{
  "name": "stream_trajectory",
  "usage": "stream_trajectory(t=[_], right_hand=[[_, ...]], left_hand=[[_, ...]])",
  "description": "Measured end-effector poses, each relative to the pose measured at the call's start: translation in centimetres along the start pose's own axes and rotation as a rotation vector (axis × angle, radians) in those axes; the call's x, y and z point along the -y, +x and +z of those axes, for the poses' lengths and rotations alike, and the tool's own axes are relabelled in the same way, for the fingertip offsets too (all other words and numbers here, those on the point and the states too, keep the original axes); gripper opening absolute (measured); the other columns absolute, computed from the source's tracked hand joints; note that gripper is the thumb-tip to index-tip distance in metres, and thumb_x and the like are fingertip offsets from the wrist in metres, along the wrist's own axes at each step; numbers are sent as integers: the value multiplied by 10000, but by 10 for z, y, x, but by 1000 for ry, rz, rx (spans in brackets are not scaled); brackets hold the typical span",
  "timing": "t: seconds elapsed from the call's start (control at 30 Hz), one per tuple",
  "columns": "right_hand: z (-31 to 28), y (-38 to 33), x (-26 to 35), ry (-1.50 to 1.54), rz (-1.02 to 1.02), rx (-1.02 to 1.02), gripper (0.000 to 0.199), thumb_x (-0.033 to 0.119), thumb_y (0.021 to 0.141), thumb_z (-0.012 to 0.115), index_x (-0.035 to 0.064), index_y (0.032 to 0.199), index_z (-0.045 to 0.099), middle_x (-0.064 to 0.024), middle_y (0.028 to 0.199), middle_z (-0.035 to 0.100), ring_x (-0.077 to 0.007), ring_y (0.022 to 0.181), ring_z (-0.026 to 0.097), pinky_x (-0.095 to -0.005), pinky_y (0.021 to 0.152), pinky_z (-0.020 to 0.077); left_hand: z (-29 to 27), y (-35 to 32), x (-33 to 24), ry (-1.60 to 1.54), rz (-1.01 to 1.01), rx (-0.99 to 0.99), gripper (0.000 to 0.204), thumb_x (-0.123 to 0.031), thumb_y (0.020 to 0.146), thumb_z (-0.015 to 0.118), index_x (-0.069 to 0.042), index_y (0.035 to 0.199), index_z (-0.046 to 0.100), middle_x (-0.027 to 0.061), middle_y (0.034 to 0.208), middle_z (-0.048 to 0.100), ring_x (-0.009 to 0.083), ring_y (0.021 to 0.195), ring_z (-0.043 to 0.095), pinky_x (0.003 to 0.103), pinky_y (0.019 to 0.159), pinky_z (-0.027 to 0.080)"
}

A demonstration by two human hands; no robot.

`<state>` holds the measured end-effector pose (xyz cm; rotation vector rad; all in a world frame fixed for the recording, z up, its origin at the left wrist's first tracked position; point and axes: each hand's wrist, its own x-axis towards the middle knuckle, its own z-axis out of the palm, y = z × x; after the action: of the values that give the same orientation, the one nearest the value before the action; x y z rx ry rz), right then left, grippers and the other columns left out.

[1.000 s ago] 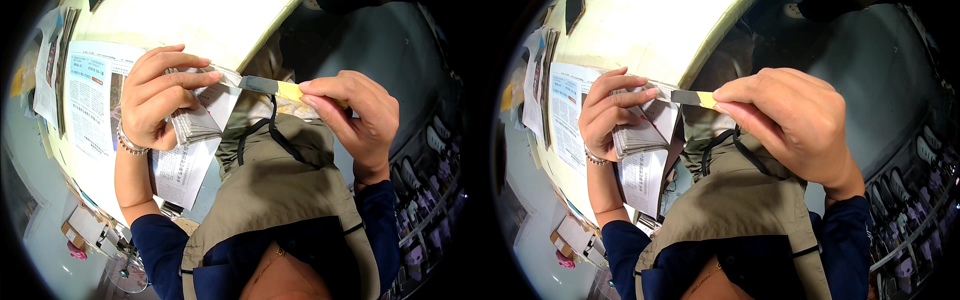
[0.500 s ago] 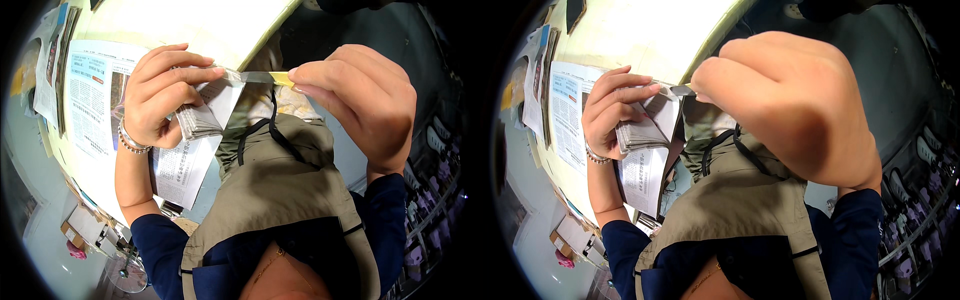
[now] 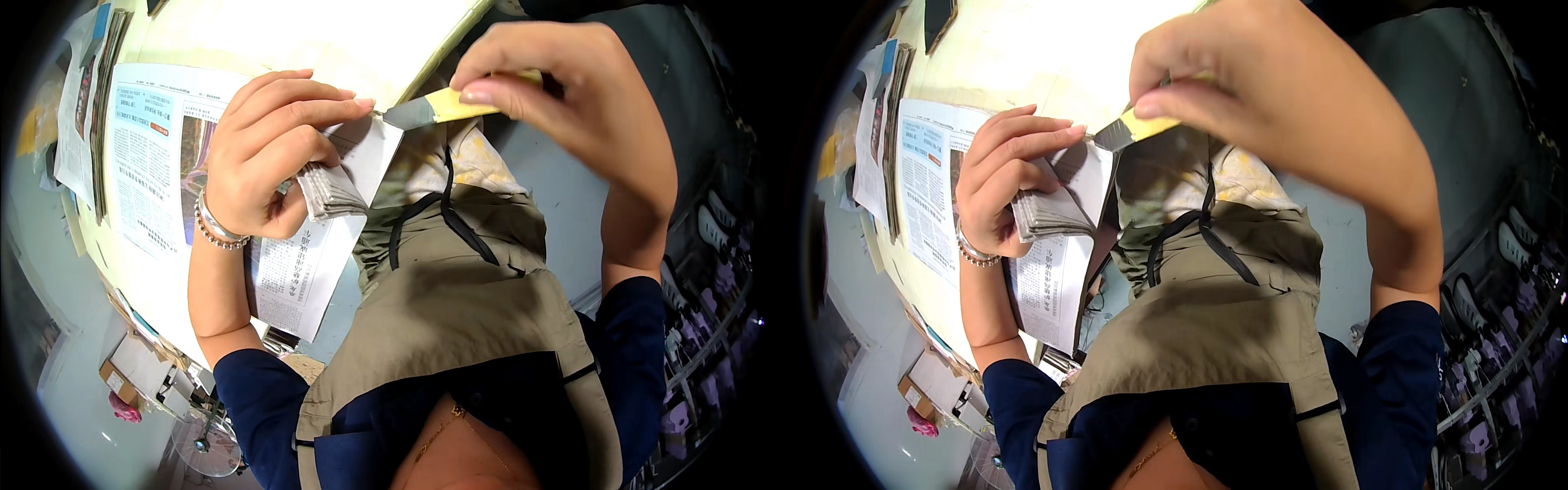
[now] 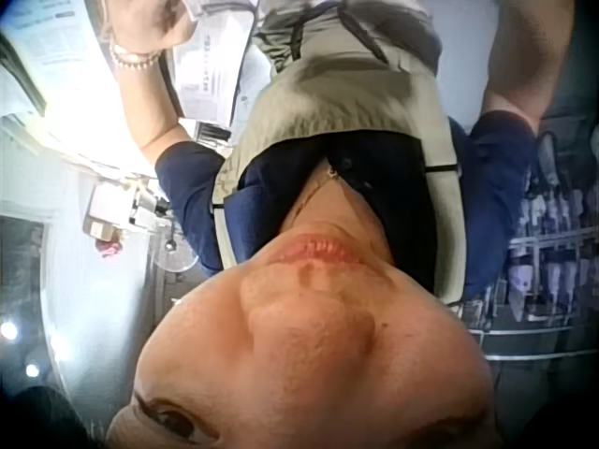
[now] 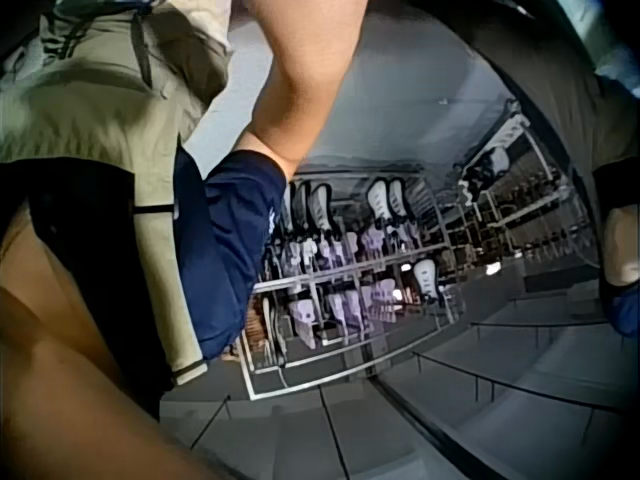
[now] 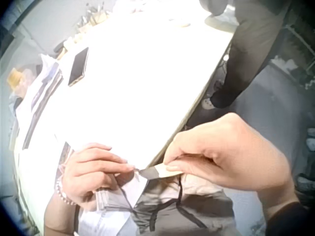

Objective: The person uses a yellow utility knife to cut the spine of a folded newspaper or booklet. They hold the paper stack in their left hand and carefully slice along the binding with the knife in their right hand, separating the pages.

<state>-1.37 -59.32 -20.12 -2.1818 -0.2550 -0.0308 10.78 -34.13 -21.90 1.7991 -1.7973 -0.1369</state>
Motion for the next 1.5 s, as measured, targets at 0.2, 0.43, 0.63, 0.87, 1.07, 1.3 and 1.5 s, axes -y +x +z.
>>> stream_trajectory(t=[0.2,0.43,0.63,0.87,1.07,1.3,1.5], right_hand=[[-16,32,-7,117,115,300,204,174,878,674,-31,881,678,-95,700,659,-113,604,552,-262,568,442],[2,38,-23,352,104,372,208,168,895,660,-39,901,679,-76,687,646,-102,612,535,-250,574,437],[-5,30,-15,259,255,343,184,146,877,681,-33,920,688,-94,731,678,-108,633,574,-249,590,451],[14,18,-20,334,65,234,172,139,877,671,-25,922,692,-102,744,685,-123,650,606,-253,612,468],[58,-1,-8,448,144,248,160,137,843,666,-19,873,687,-137,726,670,-194,668,651,-301,637,502],[116,-30,30,479,60,257,133,114,885,658,9,949,710,-78,775,706,-116,654,664,-237,598,496],[190,-56,58,596,-8,259,147,157,877,649,34,922,716,-105,796,713,-222,644,677,-307,606,521]], left_hand=[[0,4,0,-25,-12,16,174,-53,486,505,-66,657,536,132,1036,715,307,985,656,477,925,487],[4,-3,7,2,16,49,371,-400,822,511,-58,679,532,203,1059,702,359,997,662,507,936,456],[3,3,11,-29,69,57,366,-400,813,518,-56,690,543,199,1071,702,364,1011,656,511,961,436],[3,-1,9,-61,77,8,279,-324,707,603,-54,680,543,161,944,703,359,987,658,521,947,433],[7,0,14,-129,134,-96,180,-223,607,593,-58,663,549,81,802,614,284,874,662,444,829,463],[7,-23,25,-702,-45,-357,263,-210,859,657,-50,699,521,78,742,522,196,702,525,361,742,446],[34,-19,49,-1142,11,-513,319,-210,856,716,-52,670,512,74,723,509,176,647,498,281,573,426]])
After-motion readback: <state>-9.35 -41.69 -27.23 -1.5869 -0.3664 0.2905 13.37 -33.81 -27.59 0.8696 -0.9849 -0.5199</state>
